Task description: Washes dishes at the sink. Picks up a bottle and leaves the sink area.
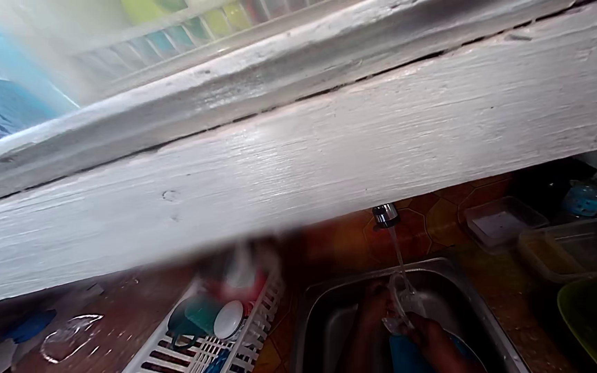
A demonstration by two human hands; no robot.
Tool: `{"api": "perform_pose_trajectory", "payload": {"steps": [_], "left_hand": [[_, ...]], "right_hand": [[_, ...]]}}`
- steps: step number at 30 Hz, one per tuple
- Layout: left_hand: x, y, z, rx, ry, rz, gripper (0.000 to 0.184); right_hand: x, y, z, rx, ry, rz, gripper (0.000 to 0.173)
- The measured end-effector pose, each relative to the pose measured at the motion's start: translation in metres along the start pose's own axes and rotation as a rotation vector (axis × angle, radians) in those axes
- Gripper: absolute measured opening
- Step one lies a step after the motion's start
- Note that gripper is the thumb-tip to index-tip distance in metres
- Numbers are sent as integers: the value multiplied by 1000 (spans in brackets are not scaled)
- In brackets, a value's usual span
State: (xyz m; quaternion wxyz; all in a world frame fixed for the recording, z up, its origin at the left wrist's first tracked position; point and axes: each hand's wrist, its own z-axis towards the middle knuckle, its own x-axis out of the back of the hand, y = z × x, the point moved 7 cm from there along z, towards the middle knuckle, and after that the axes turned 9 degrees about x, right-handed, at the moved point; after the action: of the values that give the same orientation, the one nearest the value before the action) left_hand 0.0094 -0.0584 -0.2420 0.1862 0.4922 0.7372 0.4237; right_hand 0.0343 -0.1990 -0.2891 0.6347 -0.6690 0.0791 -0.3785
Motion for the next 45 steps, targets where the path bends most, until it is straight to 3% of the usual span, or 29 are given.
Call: {"api": "perform_pose_trajectory", "payload": {"steps": [4,10,15,23,29,45], "left_hand": [[6,17,-4,-152,75,119,24],[20,12,3,-302,239,272,27],[11,-8,20,-212,160,215,38],[-13,-30,20,44,83,-200,56],[-10,-37,19,45,149,-296,62],[18,-59,21,-38,310,-375,53]], "right_hand": [[15,-3,6,-183,238,615,23],[42,5,17,-378,417,882,27],[60,-1,27,-326,487,947,29],[76,-11,33,-355,549,1132,33],[68,-2,38,-448,544,1292,42],[26,15,50,-621,446,1323,33]]}}
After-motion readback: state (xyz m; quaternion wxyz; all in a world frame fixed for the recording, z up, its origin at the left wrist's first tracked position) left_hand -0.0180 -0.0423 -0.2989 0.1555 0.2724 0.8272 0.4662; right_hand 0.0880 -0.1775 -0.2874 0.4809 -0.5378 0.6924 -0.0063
